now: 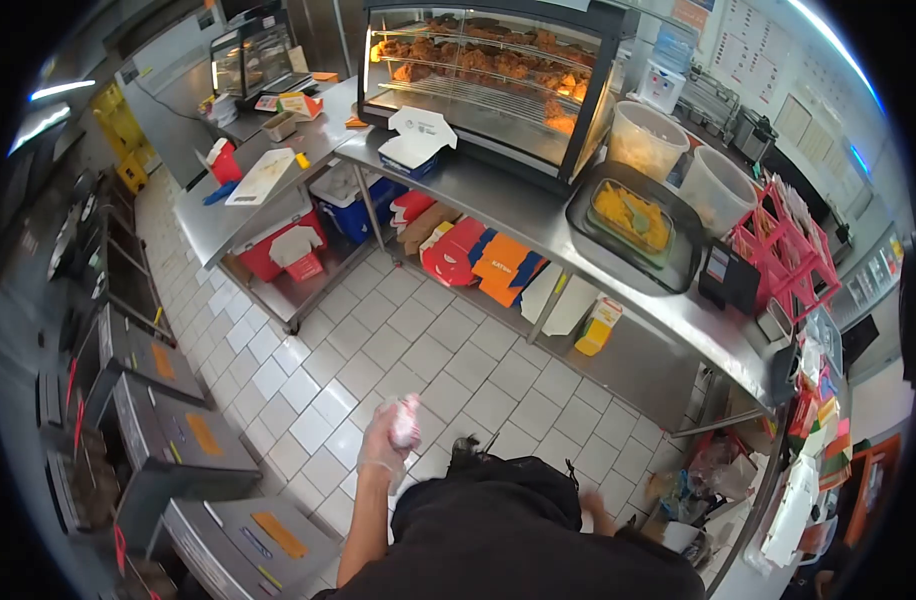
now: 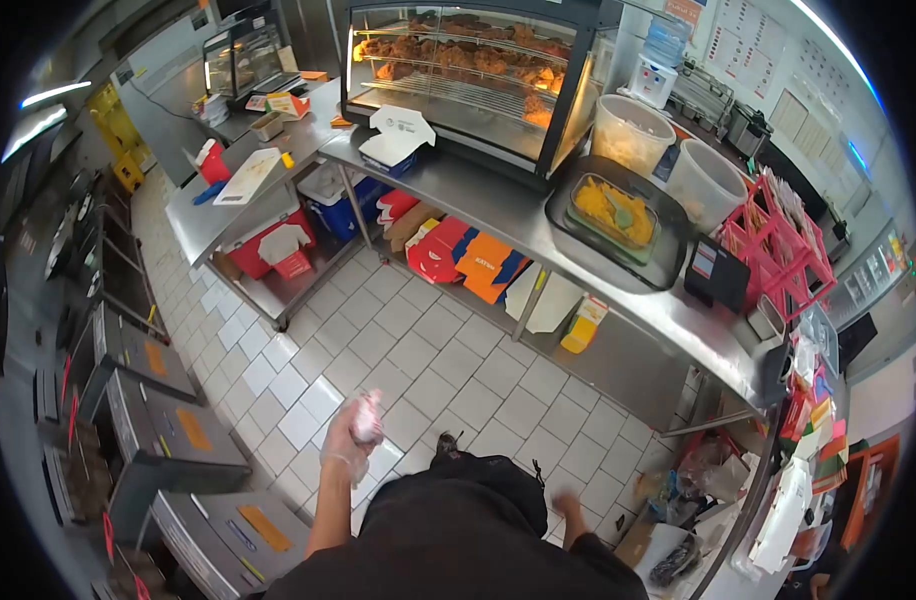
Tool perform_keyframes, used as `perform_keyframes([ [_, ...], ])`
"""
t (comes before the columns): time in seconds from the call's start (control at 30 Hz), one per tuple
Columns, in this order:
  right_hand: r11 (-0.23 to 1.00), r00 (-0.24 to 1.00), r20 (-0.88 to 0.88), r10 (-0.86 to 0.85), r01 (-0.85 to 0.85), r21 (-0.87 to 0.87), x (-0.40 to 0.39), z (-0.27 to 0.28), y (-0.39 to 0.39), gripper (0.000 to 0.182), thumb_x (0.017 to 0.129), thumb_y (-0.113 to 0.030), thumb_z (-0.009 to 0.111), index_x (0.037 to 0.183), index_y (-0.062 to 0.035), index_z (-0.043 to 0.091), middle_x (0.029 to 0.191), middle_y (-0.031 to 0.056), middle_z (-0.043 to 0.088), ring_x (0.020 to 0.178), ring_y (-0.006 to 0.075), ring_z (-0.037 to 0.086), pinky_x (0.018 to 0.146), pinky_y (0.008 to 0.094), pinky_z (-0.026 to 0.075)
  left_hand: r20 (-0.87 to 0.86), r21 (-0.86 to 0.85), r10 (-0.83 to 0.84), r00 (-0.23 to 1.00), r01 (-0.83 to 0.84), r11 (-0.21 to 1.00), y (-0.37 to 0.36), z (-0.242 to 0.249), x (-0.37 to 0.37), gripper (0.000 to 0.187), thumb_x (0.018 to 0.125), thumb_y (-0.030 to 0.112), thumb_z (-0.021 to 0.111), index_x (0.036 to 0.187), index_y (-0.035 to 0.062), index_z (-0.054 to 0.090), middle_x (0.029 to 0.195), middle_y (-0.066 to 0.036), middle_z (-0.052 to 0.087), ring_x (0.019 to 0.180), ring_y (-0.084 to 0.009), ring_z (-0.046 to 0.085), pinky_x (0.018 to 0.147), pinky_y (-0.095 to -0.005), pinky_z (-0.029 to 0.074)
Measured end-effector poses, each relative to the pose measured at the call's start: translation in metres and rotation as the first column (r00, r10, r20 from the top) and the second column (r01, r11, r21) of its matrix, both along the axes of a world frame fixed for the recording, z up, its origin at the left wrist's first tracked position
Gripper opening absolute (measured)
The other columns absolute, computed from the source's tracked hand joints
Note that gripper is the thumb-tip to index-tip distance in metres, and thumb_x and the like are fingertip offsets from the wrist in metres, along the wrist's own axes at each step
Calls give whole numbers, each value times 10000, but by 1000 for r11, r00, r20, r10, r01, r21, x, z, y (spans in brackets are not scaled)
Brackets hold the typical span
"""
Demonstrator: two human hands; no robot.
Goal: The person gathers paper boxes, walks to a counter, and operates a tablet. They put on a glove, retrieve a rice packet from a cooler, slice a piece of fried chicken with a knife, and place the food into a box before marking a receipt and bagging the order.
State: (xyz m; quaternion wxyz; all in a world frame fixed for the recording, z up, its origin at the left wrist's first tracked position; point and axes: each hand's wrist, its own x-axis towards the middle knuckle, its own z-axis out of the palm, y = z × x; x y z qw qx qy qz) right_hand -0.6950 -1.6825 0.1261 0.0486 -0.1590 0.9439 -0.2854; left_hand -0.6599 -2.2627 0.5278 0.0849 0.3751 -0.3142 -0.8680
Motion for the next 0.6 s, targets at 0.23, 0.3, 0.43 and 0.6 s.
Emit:
perform_keyframes([
  [0.23,970,999,-41,27,-36,-239,-470,322,-401,243,926,-225,614,1088,-47,645,956,102,710,863,196,671,760,342,518,57,-550,-140,989,148,822,-167,-12,-211,466,758,270,792,1094,63,545,931,-48,606,782,-131,588,654,-319,509],
  [0.3,853,984,14,176,-146,-501,-513,410,-506,266,940,-228,615,1138,-51,619,1022,100,703,933,204,676,817,316,520,62,-736,-155,986,150,660,-223,-10,-293,439,747,268,803,1033,39,562,915,-58,621,795,-123,601,655,-316,509],
  [0.43,597,867,58,495,-291,-748,-551,482,-651,273,955,-186,615,1176,-28,590,1029,56,692,933,140,658,827,293,519,64,-801,-374,925,271,533,-294,45,-472,449,730,301,812,995,28,575,852,-60,643,752,-164,623,669,-316,510],
  [0.6,655,832,152,533,-293,-697,-602,499,-742,167,959,-98,595,1095,-6,625,1055,68,686,1012,142,652,870,291,511,371,-920,-414,832,267,-287,-372,-44,-691,394,831,325,676,1056,14,590,997,-193,685,960,-351,664,770,-446,521],
])
